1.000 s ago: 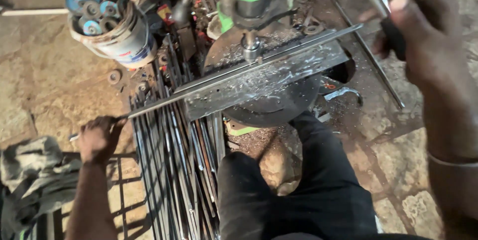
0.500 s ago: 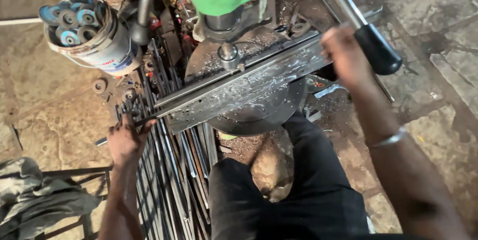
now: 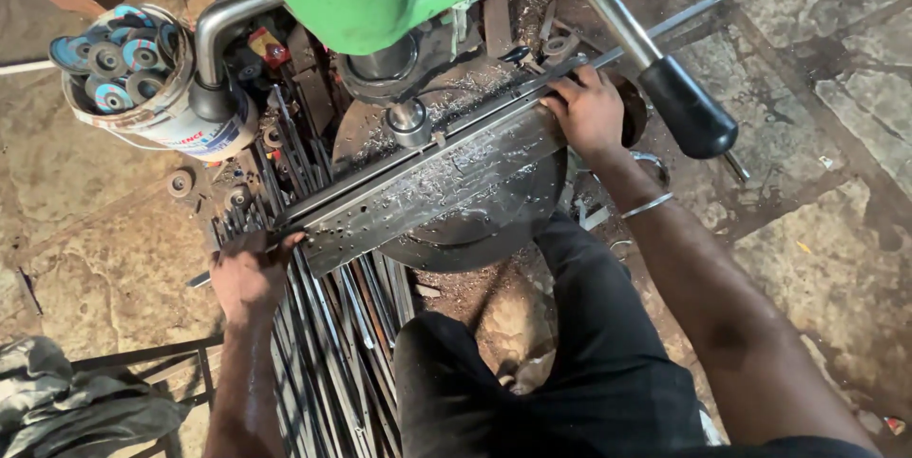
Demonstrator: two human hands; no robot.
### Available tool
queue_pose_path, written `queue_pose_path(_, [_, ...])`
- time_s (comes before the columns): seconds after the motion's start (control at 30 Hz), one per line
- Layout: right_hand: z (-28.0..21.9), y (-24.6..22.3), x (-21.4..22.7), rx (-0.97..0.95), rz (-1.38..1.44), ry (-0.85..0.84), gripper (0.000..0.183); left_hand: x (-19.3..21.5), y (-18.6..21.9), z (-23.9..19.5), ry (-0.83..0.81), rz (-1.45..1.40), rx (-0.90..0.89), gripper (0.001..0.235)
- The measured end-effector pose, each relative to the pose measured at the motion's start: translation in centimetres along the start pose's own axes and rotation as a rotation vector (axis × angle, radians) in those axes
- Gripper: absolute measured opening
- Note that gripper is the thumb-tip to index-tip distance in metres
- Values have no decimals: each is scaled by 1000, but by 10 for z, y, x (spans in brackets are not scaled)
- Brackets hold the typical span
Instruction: Positioning long metal L-brackets under a drill press and operating the machine to drill precise holes.
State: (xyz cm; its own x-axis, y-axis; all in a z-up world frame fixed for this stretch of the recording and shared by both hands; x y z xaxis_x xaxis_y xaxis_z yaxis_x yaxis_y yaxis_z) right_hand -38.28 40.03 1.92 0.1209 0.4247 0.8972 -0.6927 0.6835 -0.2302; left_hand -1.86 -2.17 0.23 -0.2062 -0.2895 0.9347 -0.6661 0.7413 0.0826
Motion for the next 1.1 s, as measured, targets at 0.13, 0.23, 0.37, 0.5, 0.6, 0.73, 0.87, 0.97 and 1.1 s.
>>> queue_pose_path(0.13, [-2,2,-3,27,-30,31,28,2,2,2,250,67,-171,58])
queue_pose_path(0.23, [-3,1,-6,17,-31,21,28,2,2,1,370,48,-268,59])
queue_pose_path(0.37, [-1,2,-7,13,-33,25,31,3,3,1,427,71,-293,56])
queue_pose_path(0.5, [-1,3,-8,35,-57,26,31,-3,-3,-7,240,183,-84,55])
queue_pose_path(0.6, [-3,3,-18,-8,-41,-35,29,-7,-15,-1,557,145,-290,51])
queue_pose_path(0.73, [7,-3,-7,11,-34,6,31,4,-15,14,366,-7,-307,49])
queue_pose_path(0.87, [-3,-7,-5,42,5,60,31,15,2,-13,493,41,-379,47])
queue_pose_path(0.97, [-1,-5,-5,25,46,44,32,7,1,-4,376,83,-263,42])
queue_pose_path(1.1, [-4,6,-15,34,121,73,34,9,8,-11,427,79,-301,45])
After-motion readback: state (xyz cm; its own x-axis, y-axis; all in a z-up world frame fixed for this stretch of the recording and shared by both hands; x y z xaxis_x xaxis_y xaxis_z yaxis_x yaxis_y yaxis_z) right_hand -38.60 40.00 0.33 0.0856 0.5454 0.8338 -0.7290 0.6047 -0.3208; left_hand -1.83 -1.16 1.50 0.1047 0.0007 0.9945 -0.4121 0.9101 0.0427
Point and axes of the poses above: each hand's wrist, its own z-axis towards the middle knuckle, its own x-axis out of the back of the hand, y = z × x, the point moved 3 cm from there along z, towards the middle knuckle, and after that the axes turned 13 degrees about -y, right-handed, at the moved point
